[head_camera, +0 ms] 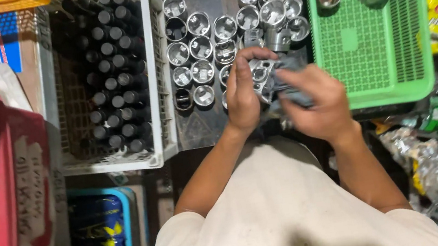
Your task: Clean and inspect motorcycle engine pistons using a cloth.
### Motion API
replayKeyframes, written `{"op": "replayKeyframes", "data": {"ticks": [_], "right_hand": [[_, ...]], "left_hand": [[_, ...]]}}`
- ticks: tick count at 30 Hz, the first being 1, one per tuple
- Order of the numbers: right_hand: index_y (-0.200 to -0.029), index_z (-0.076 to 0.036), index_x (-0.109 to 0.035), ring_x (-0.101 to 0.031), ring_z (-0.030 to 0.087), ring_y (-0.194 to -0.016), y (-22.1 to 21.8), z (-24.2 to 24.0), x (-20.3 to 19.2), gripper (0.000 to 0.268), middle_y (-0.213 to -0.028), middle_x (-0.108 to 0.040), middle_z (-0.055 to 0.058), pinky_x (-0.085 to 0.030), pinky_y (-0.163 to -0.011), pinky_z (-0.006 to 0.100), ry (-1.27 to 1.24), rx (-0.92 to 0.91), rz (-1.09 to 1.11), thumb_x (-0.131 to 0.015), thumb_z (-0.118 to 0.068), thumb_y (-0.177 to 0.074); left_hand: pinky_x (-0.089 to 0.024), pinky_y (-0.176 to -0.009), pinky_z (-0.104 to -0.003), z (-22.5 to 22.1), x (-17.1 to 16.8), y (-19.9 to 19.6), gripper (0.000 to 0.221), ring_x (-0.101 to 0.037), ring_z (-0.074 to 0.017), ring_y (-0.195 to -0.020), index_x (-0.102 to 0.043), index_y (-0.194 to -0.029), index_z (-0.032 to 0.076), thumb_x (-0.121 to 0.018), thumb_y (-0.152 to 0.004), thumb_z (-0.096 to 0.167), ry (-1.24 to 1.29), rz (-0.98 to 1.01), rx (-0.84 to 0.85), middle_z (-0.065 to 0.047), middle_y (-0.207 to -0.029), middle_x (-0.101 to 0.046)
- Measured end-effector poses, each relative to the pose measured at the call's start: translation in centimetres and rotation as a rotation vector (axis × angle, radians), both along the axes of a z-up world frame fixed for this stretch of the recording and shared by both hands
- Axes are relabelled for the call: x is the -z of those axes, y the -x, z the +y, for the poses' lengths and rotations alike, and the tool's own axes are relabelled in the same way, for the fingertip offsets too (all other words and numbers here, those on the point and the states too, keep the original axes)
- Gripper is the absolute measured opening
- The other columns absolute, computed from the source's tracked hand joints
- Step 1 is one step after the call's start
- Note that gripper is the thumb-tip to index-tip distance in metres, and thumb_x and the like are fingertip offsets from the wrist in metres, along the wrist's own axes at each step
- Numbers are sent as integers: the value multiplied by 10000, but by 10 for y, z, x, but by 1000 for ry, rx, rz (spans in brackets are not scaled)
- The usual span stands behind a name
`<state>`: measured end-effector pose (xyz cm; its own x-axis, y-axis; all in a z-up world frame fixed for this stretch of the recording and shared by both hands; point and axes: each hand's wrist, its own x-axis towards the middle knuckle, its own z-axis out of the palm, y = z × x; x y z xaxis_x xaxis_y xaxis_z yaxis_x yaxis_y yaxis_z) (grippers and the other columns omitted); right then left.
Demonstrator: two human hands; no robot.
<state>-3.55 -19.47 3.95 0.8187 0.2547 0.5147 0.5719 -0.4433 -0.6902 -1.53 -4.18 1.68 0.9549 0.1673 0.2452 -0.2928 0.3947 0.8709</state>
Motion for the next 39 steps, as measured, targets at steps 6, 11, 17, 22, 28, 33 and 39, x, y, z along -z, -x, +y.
{"op": "replayKeyframes", "data": {"ticks": [6, 11, 17, 22, 28, 33, 39], "right_hand": [[-1176, -139, -762, -594, 308, -587, -18, -30, 22, 395, -794, -505, 52, -513, -565, 417, 276, -120, -235, -784, -414, -894], [-1234, -122, -712, -586, 347, -556, -28, -57, 24, 441, -773, -468, 58, -506, -512, 468, 349, -278, -229, -716, -319, -839], [-1297, -153, -679, -574, 372, -570, -26, -71, 30, 678, -812, -426, 41, -510, -518, 468, 374, -376, -135, -636, -108, -622], [-1295, -143, -665, -593, 429, -625, -28, -74, 15, 722, -833, -469, 83, -488, -519, 534, 368, -444, -92, -622, -83, -577], [-1193, -69, -751, -673, 410, -793, -25, -44, 11, 329, -875, -607, 116, -542, -702, 441, 63, -274, -5, -769, -105, -866], [-1260, 26, -698, -619, 284, -835, -9, -1, -11, 405, -950, -622, 174, -488, -753, 405, -255, 5, 10, -683, -314, -1042], [-1200, -5, -761, -600, 287, -744, 1, 32, -11, 261, -891, -613, 147, -474, -673, 389, -189, 33, -82, -718, -188, -1019]], "left_hand": [[-479, -967, -327, -29, -17, 9, 510, -638, -206, -998, -651, -1038, 37, -361, -1127, 447, -70, 92, -121, -128, -976, -688], [-483, -957, -369, -52, -5, 16, 456, -631, -226, -984, -659, -1024, 30, -407, -1115, 399, -106, 179, -188, -152, -958, -692], [-547, -821, -302, -65, 32, 30, 377, -685, -182, -833, -622, -1105, 50, -490, -1090, 403, 30, 263, -180, -117, -983, -667], [-464, -993, -391, -49, -10, 48, 326, -621, -249, -1069, -609, -1152, 28, -509, -1079, 329, -193, 189, -122, -155, -1059, -644], [-501, -1031, -352, -38, -5, 42, 558, -588, -198, -1166, -568, -1363, 69, -761, -900, 314, -88, 124, 7, -109, -1233, -595], [-623, -884, -358, -10, -25, 29, 406, -692, -317, -1129, -505, -1252, 74, -633, -1044, 399, 567, 101, 5, -167, -1146, -692], [-590, -941, -359, 25, -10, 22, 543, -659, -244, -1080, -478, -1308, 58, -684, -1003, 457, 480, 111, 38, -153, -1157, -647]]}}
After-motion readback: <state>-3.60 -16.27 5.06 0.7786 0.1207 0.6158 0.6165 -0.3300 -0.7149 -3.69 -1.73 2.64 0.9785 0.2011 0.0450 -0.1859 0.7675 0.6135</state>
